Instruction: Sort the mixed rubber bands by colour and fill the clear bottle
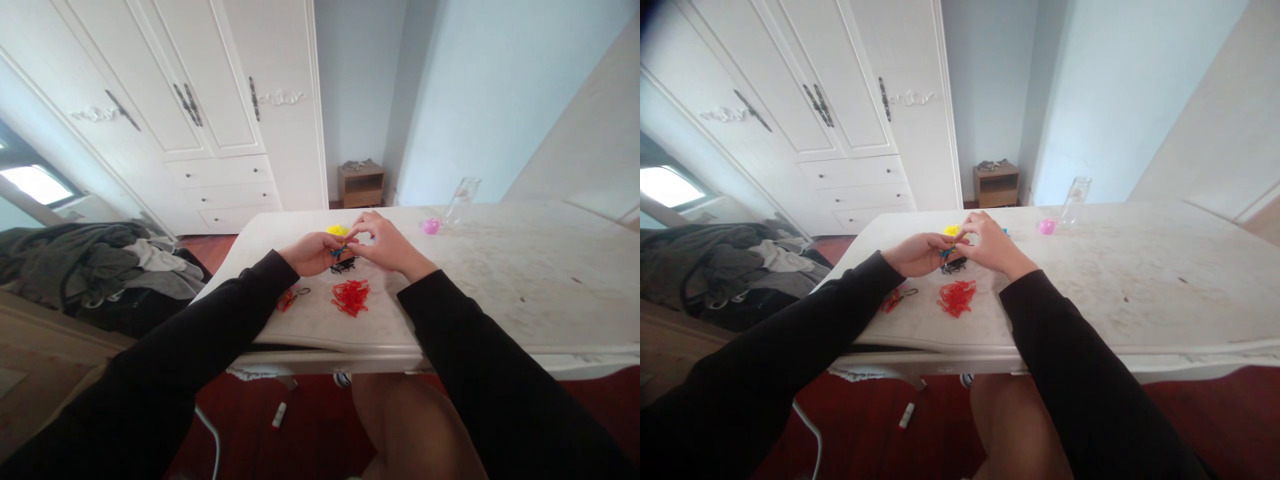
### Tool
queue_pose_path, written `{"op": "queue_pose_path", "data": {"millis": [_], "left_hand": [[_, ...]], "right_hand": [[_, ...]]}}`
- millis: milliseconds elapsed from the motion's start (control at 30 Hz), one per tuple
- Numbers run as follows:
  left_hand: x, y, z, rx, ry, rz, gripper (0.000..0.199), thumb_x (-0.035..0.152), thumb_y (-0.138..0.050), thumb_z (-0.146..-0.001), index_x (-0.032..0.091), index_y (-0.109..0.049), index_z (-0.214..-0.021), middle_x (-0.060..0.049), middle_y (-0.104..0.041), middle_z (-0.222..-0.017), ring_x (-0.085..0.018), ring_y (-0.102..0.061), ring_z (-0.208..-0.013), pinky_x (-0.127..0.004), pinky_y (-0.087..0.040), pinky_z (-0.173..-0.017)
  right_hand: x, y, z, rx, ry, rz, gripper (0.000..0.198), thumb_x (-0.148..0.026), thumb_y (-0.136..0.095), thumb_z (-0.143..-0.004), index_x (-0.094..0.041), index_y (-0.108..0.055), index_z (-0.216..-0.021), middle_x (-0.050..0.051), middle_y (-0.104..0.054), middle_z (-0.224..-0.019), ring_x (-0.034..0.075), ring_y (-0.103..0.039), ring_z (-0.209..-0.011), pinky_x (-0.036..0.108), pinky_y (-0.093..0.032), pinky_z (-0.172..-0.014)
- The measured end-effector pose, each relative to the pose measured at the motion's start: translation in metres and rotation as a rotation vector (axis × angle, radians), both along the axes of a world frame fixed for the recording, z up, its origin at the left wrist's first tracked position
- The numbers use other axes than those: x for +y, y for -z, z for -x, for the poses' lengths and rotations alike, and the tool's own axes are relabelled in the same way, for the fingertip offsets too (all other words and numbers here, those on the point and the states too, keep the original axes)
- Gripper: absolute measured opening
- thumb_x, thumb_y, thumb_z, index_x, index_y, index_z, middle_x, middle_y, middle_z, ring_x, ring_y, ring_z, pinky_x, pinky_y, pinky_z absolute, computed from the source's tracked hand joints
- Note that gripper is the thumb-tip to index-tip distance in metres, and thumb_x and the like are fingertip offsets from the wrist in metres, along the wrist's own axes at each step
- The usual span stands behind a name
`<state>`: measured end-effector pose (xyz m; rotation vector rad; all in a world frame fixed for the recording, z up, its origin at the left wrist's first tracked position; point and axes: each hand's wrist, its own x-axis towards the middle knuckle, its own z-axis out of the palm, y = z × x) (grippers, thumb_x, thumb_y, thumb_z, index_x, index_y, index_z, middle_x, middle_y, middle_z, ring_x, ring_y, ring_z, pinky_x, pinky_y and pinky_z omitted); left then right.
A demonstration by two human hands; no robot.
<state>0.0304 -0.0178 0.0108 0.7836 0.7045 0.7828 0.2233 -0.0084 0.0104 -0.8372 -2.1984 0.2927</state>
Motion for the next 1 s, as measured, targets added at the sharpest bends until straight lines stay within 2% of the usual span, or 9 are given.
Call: {"op": "queue_pose_path", "data": {"millis": [133,333,467,600,833,1000], "left_hand": [[-0.0005,0.0012,0.0017,0.021,0.063,-0.021,0.045,-0.011,-0.040,-0.085,-0.004,-0.069,-0.119,-0.015,-0.078,-0.098,-0.014,-0.075,-0.083,-0.023,-0.059,-0.087],[0.0003,0.0039,0.0027,0.045,0.165,-0.080,0.041,-0.011,-0.043,-0.087,-0.005,-0.069,-0.119,-0.018,-0.078,-0.098,-0.016,-0.076,-0.084,-0.024,-0.058,-0.088],[-0.0001,0.0035,0.0030,0.072,0.186,-0.094,0.039,-0.010,-0.045,-0.087,-0.003,-0.070,-0.116,-0.018,-0.079,-0.096,-0.015,-0.077,-0.080,-0.024,-0.059,-0.086],[-0.0010,0.0033,0.0029,0.092,0.206,-0.117,0.041,-0.010,-0.047,-0.084,-0.002,-0.070,-0.116,-0.018,-0.080,-0.098,-0.018,-0.079,-0.086,-0.027,-0.060,-0.089],[-0.0051,-0.0004,0.0015,0.083,0.263,-0.121,0.037,-0.012,-0.047,-0.079,0.001,-0.070,-0.106,-0.018,-0.080,-0.097,-0.018,-0.080,-0.090,-0.021,-0.059,-0.085],[-0.0058,-0.0004,0.0010,0.116,0.225,-0.106,0.038,-0.011,-0.046,-0.080,0.001,-0.069,-0.109,-0.019,-0.080,-0.100,-0.019,-0.080,-0.093,-0.022,-0.060,-0.085]], "right_hand": [[0.0011,0.0014,0.0004,-0.008,-0.023,0.040,0.016,-0.018,-0.070,-0.081,-0.020,-0.081,-0.093,0.007,-0.066,-0.094,0.023,-0.056,-0.094,0.035,-0.045,-0.078],[0.0030,0.0038,-0.0003,-0.021,-0.040,0.076,0.010,-0.014,-0.070,-0.079,-0.018,-0.079,-0.079,0.007,-0.067,-0.090,0.021,-0.057,-0.091,0.035,-0.044,-0.077],[0.0017,0.0028,-0.0001,-0.018,-0.044,0.124,0.009,-0.013,-0.070,-0.078,-0.018,-0.077,-0.076,0.006,-0.065,-0.088,0.021,-0.057,-0.090,0.033,-0.043,-0.077],[0.0009,0.0016,-0.0006,-0.012,-0.066,0.167,0.009,-0.015,-0.071,-0.080,-0.018,-0.079,-0.081,0.006,-0.065,-0.091,0.019,-0.056,-0.088,0.033,-0.043,-0.076],[-0.0008,-0.0005,-0.0016,-0.005,-0.077,0.221,0.008,-0.016,-0.071,-0.079,-0.018,-0.079,-0.079,0.006,-0.067,-0.089,0.017,-0.057,-0.082,0.033,-0.044,-0.076],[-0.0048,-0.0047,-0.0004,-0.016,-0.092,0.286,0.013,-0.018,-0.070,-0.078,-0.016,-0.080,-0.086,0.005,-0.073,-0.083,0.015,-0.060,-0.074,0.031,-0.045,-0.072]]}}
